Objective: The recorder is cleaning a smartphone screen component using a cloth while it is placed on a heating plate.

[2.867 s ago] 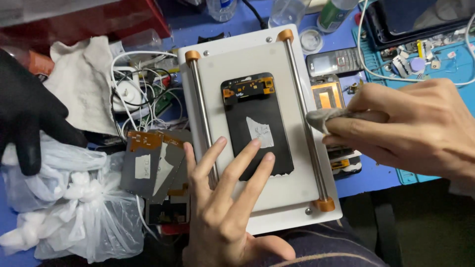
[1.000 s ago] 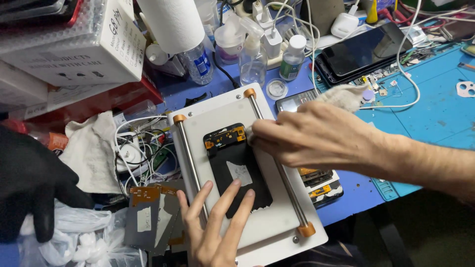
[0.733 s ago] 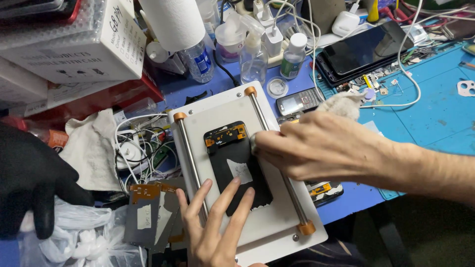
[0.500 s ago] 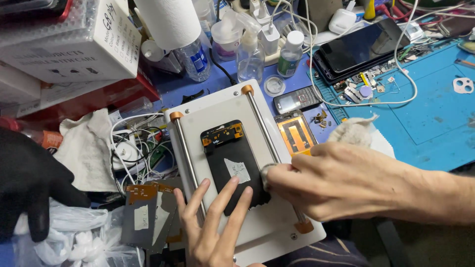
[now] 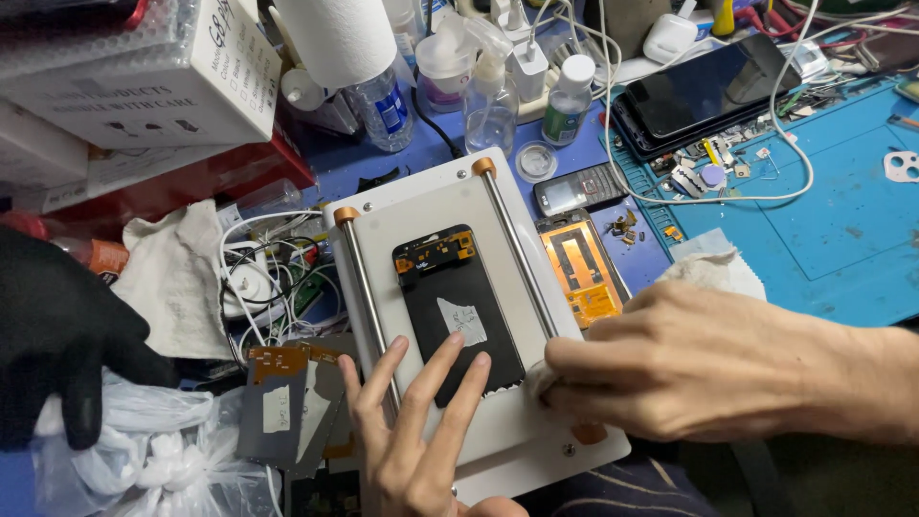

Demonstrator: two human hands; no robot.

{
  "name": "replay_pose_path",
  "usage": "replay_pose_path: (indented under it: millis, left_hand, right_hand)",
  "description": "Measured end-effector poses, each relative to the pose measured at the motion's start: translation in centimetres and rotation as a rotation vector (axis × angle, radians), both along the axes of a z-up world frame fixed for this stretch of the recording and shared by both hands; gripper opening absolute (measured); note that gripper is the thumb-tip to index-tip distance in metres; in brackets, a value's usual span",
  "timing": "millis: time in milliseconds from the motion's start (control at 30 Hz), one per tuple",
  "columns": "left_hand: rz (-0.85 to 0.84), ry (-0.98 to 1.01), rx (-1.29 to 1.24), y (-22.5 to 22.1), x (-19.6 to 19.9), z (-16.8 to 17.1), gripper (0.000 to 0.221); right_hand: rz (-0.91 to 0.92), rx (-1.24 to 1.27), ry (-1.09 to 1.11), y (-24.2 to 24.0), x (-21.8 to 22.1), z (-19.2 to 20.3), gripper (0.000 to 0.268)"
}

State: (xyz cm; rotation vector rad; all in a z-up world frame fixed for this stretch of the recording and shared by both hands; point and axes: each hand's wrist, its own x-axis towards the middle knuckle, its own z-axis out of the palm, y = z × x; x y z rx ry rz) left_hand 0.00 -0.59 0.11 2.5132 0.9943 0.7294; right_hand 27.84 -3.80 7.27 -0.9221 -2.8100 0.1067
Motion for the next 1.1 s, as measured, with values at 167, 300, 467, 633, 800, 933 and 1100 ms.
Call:
replay_pose_path:
  millis: [167, 300, 467, 633, 800, 933, 1100]
  left_hand:
    - [0.054, -0.02, -0.039, -0.1, 0.1, 0.9, 0.102]
    - [0.014, 0.004, 0.026, 0.0, -0.5, 1.5, 0.096]
    - [0.041, 0.06, 0.105, 0.0, -0.2, 1.9, 0.074]
    - [0.004, 0.102, 0.109, 1.5, 0.3, 3.1, 0.076]
    - [0.052, 0.063, 0.129, 2.8, 2.5, 3.8, 0.103]
    - [0.048, 0.11, 0.114, 3.3, 2.9, 3.7, 0.121]
    - [0.08, 0.213, 0.174, 3.6, 2.9, 4.0, 0.127]
  right_hand:
    - [-0.196, -0.094, 0.116, 1.8, 2.2, 0.5, 0.028]
    - [-0.385, -0.157, 0.125, 3.7, 1.7, 1.3, 0.028]
    - [-0.62, -0.116, 0.223, 5.7, 1.5, 1.1, 0.026]
    - [-0.612, -0.155, 0.285, 8.2, 0.3, 1.4, 0.026]
    - [-0.559, -0.213, 0.229, 10.8, -0.2, 0.9, 0.027]
    - [-0.531, -0.338, 0.187, 12.1, -0.3, 0.6, 0.027]
    - [-0.475, -0.32, 0.085, 12.6, -0.1, 0.0, 0.034]
